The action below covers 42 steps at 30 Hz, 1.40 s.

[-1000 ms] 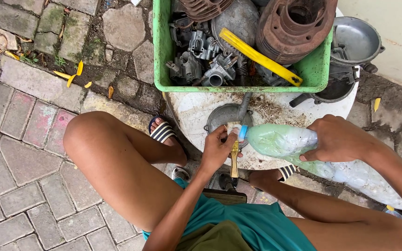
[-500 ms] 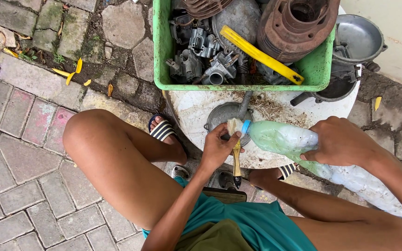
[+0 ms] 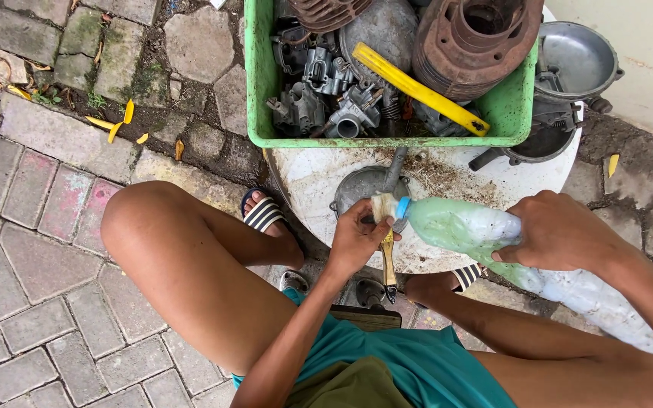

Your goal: Cleaning a motorcycle engine component using a brush and cleaning solution

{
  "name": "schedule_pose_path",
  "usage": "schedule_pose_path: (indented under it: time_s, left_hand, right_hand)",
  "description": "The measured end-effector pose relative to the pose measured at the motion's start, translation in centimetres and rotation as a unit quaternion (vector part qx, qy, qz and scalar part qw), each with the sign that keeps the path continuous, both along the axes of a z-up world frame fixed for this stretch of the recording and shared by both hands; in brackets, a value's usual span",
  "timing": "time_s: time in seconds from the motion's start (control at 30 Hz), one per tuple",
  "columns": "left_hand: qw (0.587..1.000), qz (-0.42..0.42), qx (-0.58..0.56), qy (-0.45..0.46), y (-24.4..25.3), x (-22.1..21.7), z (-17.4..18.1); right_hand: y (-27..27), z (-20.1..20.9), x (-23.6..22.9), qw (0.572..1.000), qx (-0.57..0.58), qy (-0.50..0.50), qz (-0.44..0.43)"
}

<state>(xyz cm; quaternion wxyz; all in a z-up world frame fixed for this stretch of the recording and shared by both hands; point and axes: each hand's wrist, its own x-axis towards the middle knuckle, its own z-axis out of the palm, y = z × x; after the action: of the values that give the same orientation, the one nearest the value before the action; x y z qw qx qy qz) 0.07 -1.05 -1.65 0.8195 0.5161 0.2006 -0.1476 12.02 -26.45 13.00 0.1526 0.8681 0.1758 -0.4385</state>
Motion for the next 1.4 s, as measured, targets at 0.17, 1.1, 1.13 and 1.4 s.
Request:
schedule_pose_path:
  time_s: [0.17,1.1,1.13,1.4]
  left_hand:
    - [0.996,0.020,0.090,-0.011,-0.2,-0.2,0.5]
    - [0.986,-0.070,-0.026,-0.148,-2.8,3.2,9.6]
    - [0.986,-0.074,-0.027,-0.148,-3.4,3.6,10.3]
    - [0.985,-0.088,-0.028,-0.147,-7.8,7.0,13.8]
  right_hand:
    - [0.3,1.1,-0.5,1.000,0.006,-0.004,0.005]
    - [-6.4,-4.1,-6.8,0.794,0.526,-0.229,-0.200]
    - [-7.1,-4.4,-7.1,0.793,0.525,-0.232,-0.203]
    - [-8.7,-5.3,-8.2,0.669,0.540,-0.417,-0.294]
